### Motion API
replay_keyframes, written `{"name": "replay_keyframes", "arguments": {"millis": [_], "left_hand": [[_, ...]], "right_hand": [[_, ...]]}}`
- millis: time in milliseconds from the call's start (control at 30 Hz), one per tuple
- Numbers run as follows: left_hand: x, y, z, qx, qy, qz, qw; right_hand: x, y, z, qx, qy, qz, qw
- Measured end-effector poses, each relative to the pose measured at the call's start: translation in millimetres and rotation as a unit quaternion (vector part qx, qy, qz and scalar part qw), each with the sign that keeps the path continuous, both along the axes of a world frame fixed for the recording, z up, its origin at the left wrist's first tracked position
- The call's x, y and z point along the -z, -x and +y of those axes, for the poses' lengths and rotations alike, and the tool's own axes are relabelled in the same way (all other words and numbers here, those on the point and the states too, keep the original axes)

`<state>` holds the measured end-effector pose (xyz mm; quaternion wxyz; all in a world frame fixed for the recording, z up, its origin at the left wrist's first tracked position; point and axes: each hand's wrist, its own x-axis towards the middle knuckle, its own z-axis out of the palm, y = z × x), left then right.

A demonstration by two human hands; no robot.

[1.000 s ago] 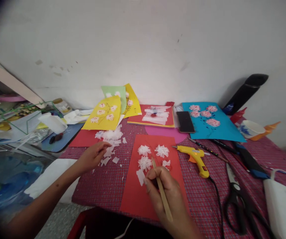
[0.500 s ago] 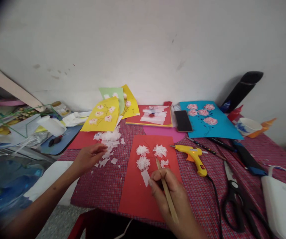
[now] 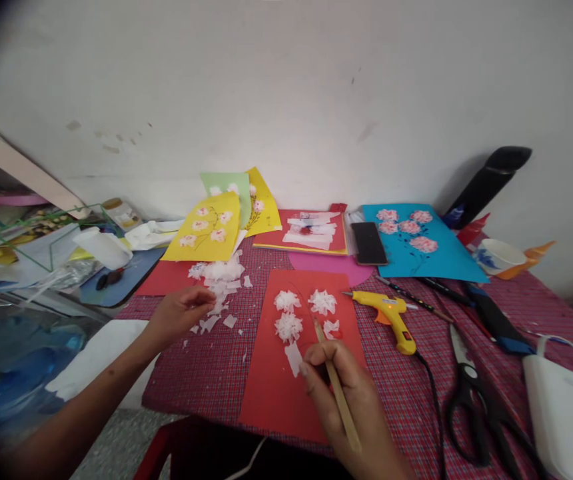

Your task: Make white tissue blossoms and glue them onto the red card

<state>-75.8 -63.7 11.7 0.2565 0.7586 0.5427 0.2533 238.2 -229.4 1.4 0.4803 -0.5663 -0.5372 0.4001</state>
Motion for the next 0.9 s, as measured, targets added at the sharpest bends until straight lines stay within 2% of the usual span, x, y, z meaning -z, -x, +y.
{"name": "replay_keyframes", "arguments": {"millis": [200, 433, 533, 767, 900], "left_hand": [[-6.4, 1.2, -6.9, 0.007, -0.013, -0.066, 0.998], [-17.3, 15.9, -38.7, -0.031, -0.035, -0.087, 0.995], [-10.8, 23.2, -47.7, -0.039, -0.02, -0.107, 0.993], [19.2, 36.9, -56.6, -0.101, 0.02, -0.112, 0.988], [23.3, 37.6, -60.4, -0.116, 0.071, -0.111, 0.984]], "right_hand": [[-0.4, 0.6, -4.7, 0.012, 0.007, -0.001, 1.0], [2.5, -0.6, -6.2, 0.0, 0.02, 0.01, 1.0], [1.6, 1.3, -6.8, -0.007, 0.018, 0.017, 1.0], [-0.3, 4.9, -9.3, 0.0, 0.018, 0.013, 1.0], [-3.8, 8.1, -8.4, 0.006, 0.005, 0.008, 1.0]]}}
